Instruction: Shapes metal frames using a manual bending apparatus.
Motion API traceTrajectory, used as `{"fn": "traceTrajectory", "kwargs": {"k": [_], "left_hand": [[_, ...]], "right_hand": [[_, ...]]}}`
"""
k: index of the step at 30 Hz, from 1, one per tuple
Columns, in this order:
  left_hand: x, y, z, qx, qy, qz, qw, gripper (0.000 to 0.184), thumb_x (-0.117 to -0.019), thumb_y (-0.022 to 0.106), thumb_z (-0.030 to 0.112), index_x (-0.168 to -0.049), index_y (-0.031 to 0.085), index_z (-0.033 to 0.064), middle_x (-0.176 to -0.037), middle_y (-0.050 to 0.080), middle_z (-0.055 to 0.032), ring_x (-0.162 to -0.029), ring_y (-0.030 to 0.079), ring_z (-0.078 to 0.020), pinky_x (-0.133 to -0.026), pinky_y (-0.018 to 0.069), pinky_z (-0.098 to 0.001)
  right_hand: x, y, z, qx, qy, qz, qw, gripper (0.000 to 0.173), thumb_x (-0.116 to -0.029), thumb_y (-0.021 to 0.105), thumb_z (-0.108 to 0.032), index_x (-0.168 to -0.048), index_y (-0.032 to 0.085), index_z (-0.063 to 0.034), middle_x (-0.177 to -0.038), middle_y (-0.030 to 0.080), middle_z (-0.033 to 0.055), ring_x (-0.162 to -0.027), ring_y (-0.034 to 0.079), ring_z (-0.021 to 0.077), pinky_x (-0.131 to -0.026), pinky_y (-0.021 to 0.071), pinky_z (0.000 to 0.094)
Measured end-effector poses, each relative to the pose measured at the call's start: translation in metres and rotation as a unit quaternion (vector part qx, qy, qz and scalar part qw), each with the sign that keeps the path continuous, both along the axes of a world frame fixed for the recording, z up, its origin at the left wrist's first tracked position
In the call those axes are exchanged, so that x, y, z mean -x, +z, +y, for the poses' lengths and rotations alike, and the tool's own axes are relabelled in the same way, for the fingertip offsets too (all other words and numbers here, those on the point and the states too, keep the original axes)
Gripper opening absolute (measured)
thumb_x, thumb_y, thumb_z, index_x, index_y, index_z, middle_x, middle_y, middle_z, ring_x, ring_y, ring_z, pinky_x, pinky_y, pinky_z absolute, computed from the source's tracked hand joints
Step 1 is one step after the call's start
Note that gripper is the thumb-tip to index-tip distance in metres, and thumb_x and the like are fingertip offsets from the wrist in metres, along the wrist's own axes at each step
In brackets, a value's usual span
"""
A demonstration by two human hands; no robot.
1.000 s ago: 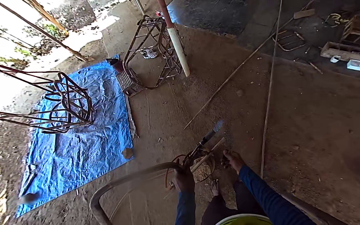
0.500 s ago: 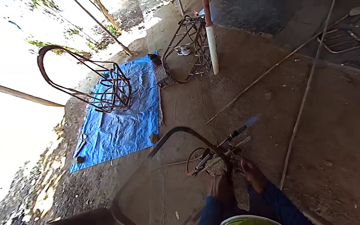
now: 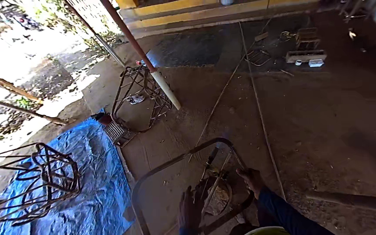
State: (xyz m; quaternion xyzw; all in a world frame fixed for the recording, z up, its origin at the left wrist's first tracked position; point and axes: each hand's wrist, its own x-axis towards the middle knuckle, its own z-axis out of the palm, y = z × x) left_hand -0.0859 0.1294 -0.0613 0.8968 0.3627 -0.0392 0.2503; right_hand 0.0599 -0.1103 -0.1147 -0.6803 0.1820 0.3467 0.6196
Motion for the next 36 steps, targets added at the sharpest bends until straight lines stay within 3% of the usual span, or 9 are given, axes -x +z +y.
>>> {"fn": "traceTrajectory", "kwargs": {"k": [4,13,24,36], "left_hand": [[-0.004,-0.018,0.01,-0.01,-0.011,0.026,1.0,0.044,-0.1011,0.059,0.049,-0.122,0.073,0.0131,-0.101,0.077,-0.0091,-0.093,0.074,-0.0291,-0.086,0.0574,-0.0584],[0.0,-0.024,0.009,-0.026,0.001,-0.005,1.0,0.036,-0.0981,0.064,0.047,-0.112,0.076,0.0165,-0.089,0.078,-0.0062,-0.082,0.075,-0.0281,-0.076,0.0573,-0.0606],[-0.005,-0.019,0.014,-0.018,-0.002,0.035,0.999,0.034,-0.0981,0.063,0.049,-0.109,0.076,0.0194,-0.087,0.077,-0.0053,-0.082,0.075,-0.0283,-0.074,0.0574,-0.0594],[-0.017,-0.007,0.016,0.027,0.019,0.111,0.993,0.038,-0.0991,0.061,0.05,-0.111,0.074,0.0176,-0.098,0.077,-0.0057,-0.095,0.074,-0.0278,-0.085,0.0567,-0.0583]], "right_hand": [[-0.002,-0.001,0.005,-0.004,-0.018,0.02,1.0,0.042,-0.0874,0.08,-0.048,-0.098,0.062,-0.0107,-0.061,0.045,-0.0015,-0.044,0.042,0.0127,-0.042,0.043,0.0314],[-0.01,0.003,-0.002,0.016,-0.014,0.011,1.0,0.038,-0.0875,0.081,-0.042,-0.1,0.063,-0.0107,-0.063,0.046,-0.0014,-0.044,0.042,0.0109,-0.041,0.0415,0.0289],[-0.03,0.016,0.001,0.03,0.034,-0.006,0.999,0.034,-0.0904,0.078,-0.038,-0.102,0.062,-0.0095,-0.063,0.046,-0.0013,-0.044,0.043,0.0107,-0.041,0.0428,0.028],[-0.053,0.016,0.017,0.037,0.088,-0.028,0.995,0.034,-0.0897,0.079,-0.038,-0.096,0.063,-0.0089,-0.062,0.048,-0.0002,-0.043,0.044,0.012,-0.042,0.0438,0.0303]]}}
